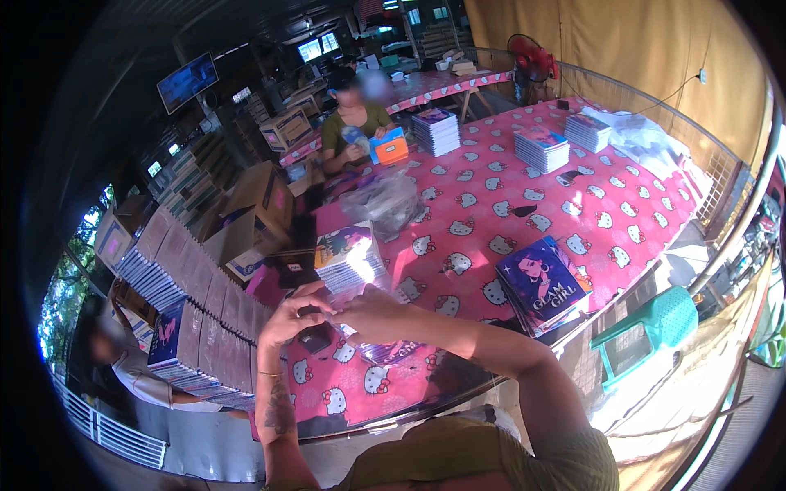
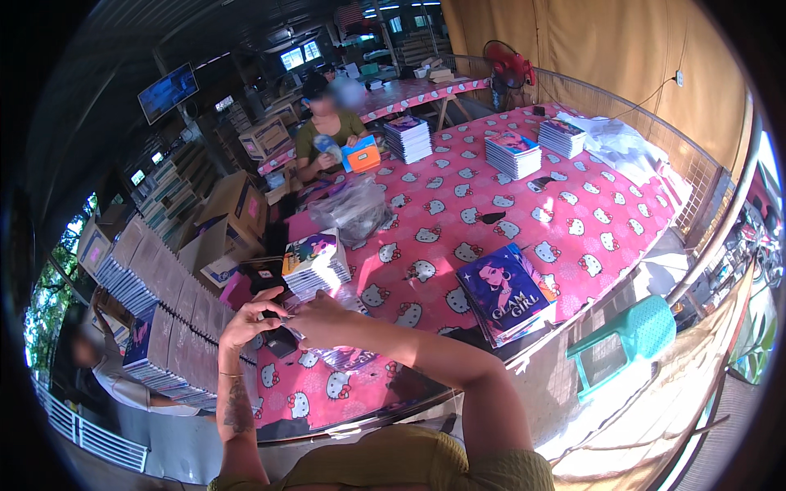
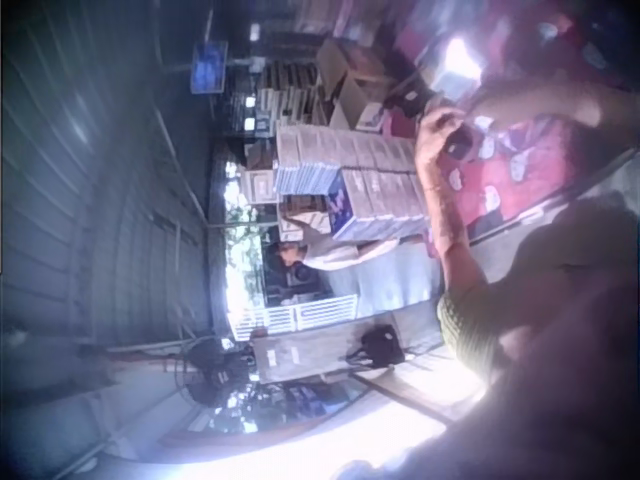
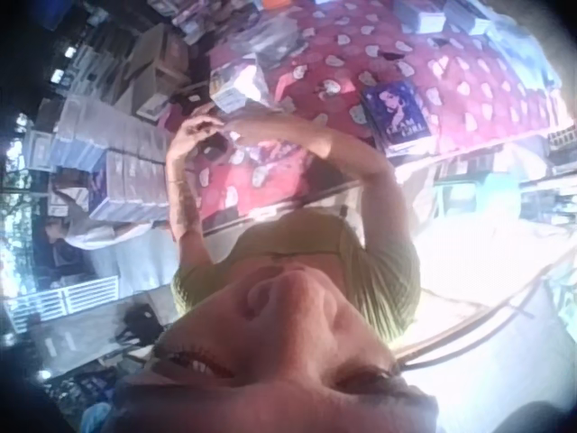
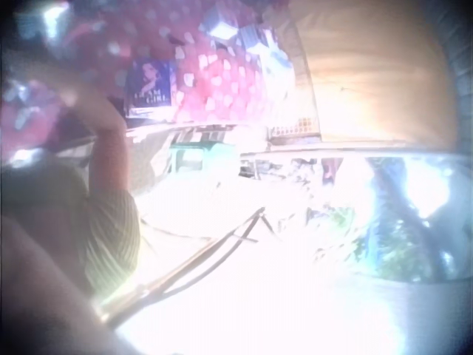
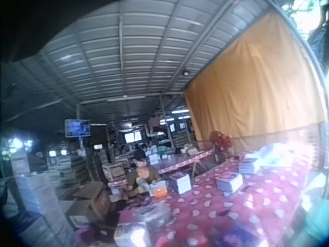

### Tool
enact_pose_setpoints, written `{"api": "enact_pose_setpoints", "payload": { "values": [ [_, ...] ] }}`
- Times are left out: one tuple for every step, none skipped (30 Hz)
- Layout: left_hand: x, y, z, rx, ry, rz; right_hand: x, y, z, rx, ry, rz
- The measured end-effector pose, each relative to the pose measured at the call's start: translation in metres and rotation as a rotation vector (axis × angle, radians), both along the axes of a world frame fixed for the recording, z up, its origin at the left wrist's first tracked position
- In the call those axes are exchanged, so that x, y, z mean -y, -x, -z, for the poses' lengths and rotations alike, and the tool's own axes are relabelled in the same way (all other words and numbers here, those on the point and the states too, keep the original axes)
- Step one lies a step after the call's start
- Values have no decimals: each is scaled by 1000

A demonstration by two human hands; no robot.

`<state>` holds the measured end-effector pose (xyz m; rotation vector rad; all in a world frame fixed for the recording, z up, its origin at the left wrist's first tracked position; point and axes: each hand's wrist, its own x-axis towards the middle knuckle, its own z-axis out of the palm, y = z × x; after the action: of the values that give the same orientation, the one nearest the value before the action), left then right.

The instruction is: The person packs stacks of books into plastic bags and seals them with tape. They take a small stack of books, place them inside a plastic sleeve, fold the excess plastic over, and apply tape using a handheld dispenser to secure the packaging.

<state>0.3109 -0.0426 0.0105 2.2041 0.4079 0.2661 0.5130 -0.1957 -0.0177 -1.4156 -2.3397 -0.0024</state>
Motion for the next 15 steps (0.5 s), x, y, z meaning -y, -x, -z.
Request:
{"api": "enact_pose_setpoints", "payload": {
  "values": [
    [-3,2,1,2,14,-15,1,2,-4,12,-16,-3],
    [-6,5,1,5,27,-29,2,3,-9,18,3,-12],
    [-9,7,2,7,40,-44,4,2,-13,76,64,3],
    [-9,7,0,6,23,-47,8,-1,-21,136,126,18],
    [-8,9,-2,4,7,-51,11,-3,-24,196,188,33],
    [-6,10,-5,3,-10,-55,9,-6,-19,210,196,23],
    [-3,8,-7,7,-25,-66,7,-12,-16,226,206,20],
    [1,6,-8,12,-39,-78,8,-18,-12,141,119,23],
    [4,2,-9,17,-54,-90,9,-23,-7,56,30,21],
    [9,3,-5,42,-82,-131,20,-27,-6,-132,-151,10],
    [15,-2,-1,65,-113,-163,30,-34,-4,-321,-334,9],
    [20,-6,3,87,-143,-196,34,-46,-4,-418,-316,142],
    [24,-10,3,109,-198,-197,36,-57,7,-505,-251,155],
    [26,-18,7,137,-250,-191,31,-74,28,-585,-185,174],
    [27,-20,12,157,-300,-195,26,-84,46,-671,-114,186]
  ]
}}
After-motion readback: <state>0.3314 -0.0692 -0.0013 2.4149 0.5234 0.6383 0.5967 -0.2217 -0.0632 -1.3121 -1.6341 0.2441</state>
